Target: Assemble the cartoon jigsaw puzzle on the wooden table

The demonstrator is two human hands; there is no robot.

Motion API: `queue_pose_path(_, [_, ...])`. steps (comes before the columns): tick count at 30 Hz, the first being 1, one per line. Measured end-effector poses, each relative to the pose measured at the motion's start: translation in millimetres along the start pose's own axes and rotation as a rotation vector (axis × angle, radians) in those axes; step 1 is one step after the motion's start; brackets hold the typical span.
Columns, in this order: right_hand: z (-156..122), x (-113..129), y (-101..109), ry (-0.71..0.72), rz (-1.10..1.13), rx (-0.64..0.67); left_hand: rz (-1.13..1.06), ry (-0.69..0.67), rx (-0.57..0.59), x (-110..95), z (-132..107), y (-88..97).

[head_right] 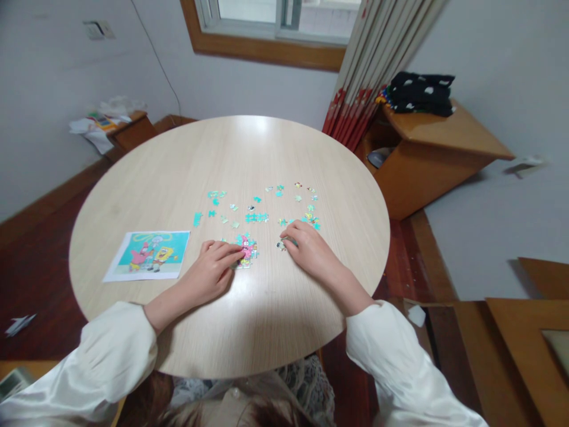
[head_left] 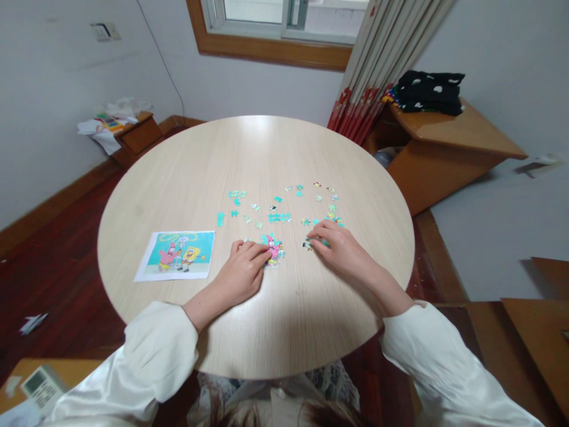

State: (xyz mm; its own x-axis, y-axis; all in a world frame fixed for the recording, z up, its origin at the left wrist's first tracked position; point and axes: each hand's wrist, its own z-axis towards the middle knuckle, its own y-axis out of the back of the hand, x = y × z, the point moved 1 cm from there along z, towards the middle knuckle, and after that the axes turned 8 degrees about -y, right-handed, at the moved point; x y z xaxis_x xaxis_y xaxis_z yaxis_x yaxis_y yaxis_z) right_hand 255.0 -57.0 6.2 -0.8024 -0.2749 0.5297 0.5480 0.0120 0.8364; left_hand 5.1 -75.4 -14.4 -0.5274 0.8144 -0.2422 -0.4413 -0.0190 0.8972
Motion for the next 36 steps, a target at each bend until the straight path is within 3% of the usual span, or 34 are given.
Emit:
queue_pose_path(9, [6.6,8.4,-2.4,0.02,-0.003,0.01,-0.001,-0.001,-0.015,-0.4,-0.6,-0.3])
queue_pose_path(18, [5.3,5.4,-6.2,0.006,0.027,-0.024,-0.017,0.046,-0.11,4.2,1.0,5.2])
queue_pose_path(36, [0.0,-7.9,9.8,-0.048,0.044,-0.065,0.003,0.117,-0.131,6.7,0.0,6.7])
